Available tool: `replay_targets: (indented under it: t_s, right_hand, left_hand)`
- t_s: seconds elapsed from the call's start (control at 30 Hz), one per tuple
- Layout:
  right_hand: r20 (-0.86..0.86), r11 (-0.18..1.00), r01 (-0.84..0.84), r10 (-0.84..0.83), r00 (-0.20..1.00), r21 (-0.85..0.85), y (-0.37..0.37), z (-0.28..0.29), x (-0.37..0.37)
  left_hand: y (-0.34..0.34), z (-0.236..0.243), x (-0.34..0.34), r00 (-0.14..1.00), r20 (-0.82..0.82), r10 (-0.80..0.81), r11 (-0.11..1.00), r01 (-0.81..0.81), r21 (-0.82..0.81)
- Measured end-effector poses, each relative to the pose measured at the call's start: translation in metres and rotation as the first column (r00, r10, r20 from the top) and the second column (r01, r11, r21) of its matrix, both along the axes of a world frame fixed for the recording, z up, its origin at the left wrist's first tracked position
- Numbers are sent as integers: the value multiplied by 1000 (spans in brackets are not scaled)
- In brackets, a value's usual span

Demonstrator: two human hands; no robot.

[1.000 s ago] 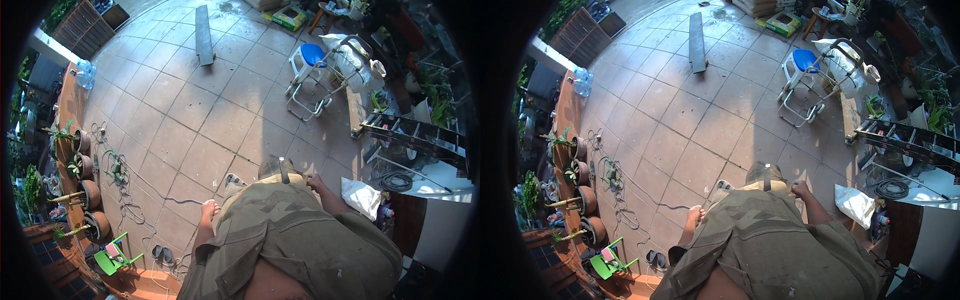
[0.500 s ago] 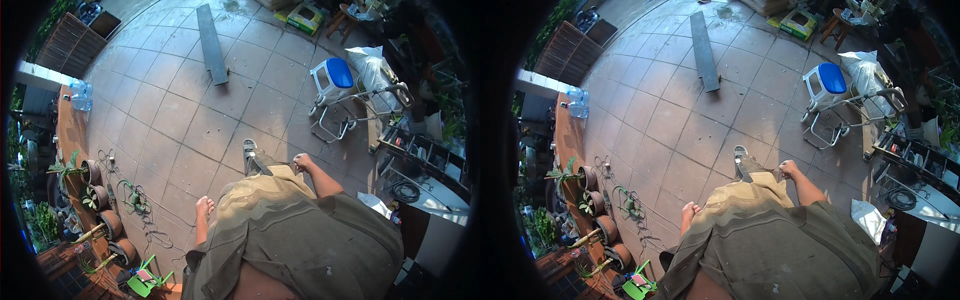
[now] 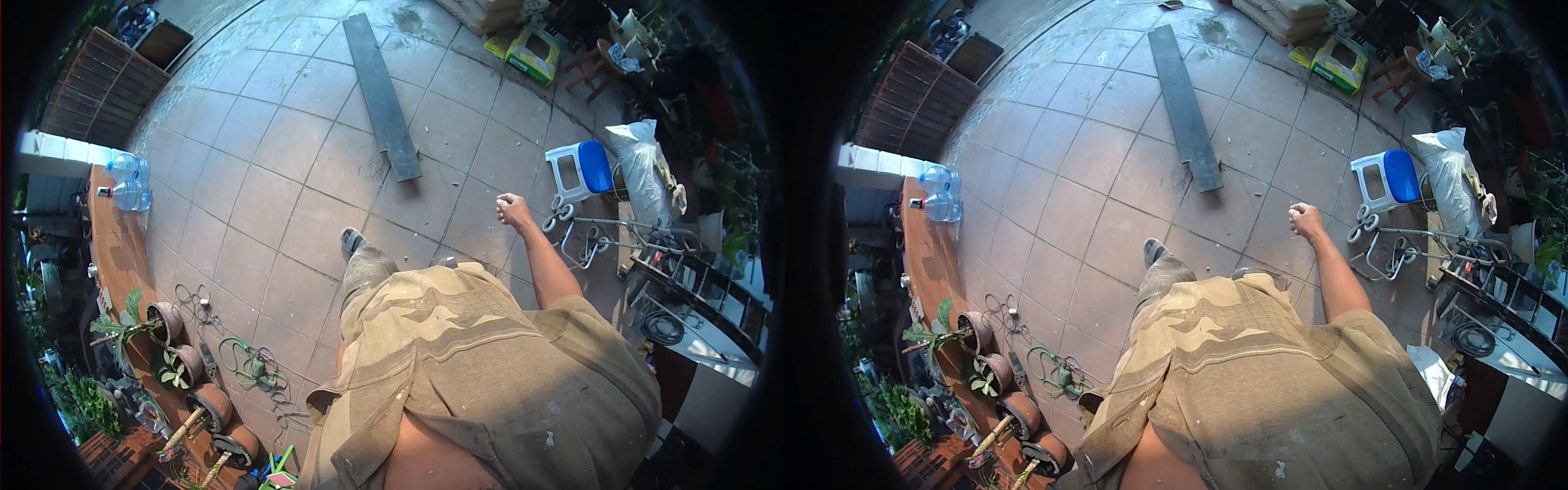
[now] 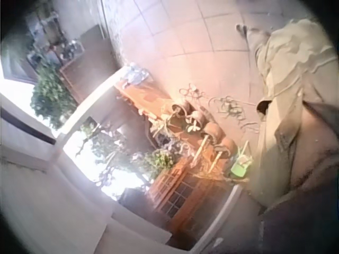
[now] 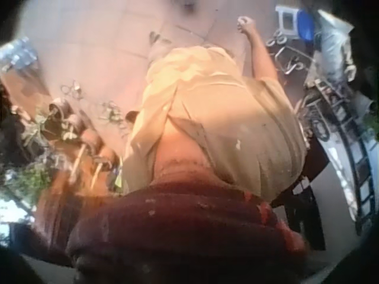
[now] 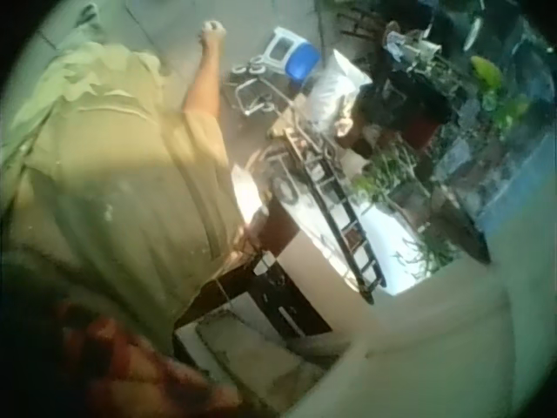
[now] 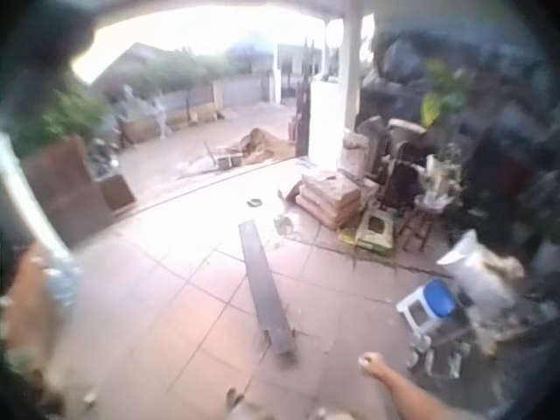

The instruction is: The recorder applies mortar to a tile using a trowel and spreader.

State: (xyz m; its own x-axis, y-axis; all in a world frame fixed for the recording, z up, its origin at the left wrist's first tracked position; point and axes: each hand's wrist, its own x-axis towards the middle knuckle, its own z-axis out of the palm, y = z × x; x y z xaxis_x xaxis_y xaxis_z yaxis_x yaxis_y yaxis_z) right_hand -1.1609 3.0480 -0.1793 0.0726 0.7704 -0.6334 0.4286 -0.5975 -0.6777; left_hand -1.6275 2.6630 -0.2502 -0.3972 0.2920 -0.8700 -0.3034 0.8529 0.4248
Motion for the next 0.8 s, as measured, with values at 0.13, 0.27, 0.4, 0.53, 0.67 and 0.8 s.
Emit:
replay_targets:
  t_s: [0.13, 0.27, 0.4, 0.53, 0.67, 0.8]
  right_hand:
    - [152, 882, 92, -24, 988, -463, -89, -41, -40]
    - [122, 896, 21, 37, 992, -444, -62, -34, -120]
    - [84, 912, -70, 113, 990, -404, -17, -56, -177]
    - [42, 943, 35, -22, 999, -331, 92, -81, -255]
    - [22, 913, 258, -265, 964, -317, 238, -83, -317]
    - [-88, 991, 133, -132, 987, 11, 369, -24, -380]
  left_hand:
    - [102, 8, -81, 975, 80, 209, 976, -203, -76]
    - [207, 37, -223, 990, -21, 140, 987, -138, 87]
    - [319, 48, -310, 992, -103, 70, 993, -59, 106]
    - [403, 41, -331, 994, -69, 90, 992, -83, 101]
    - [459, 31, -327, 999, 30, -17, 998, 16, 56]
    - [524, 44, -409, 611, -127, -781, 586, 788, 190]
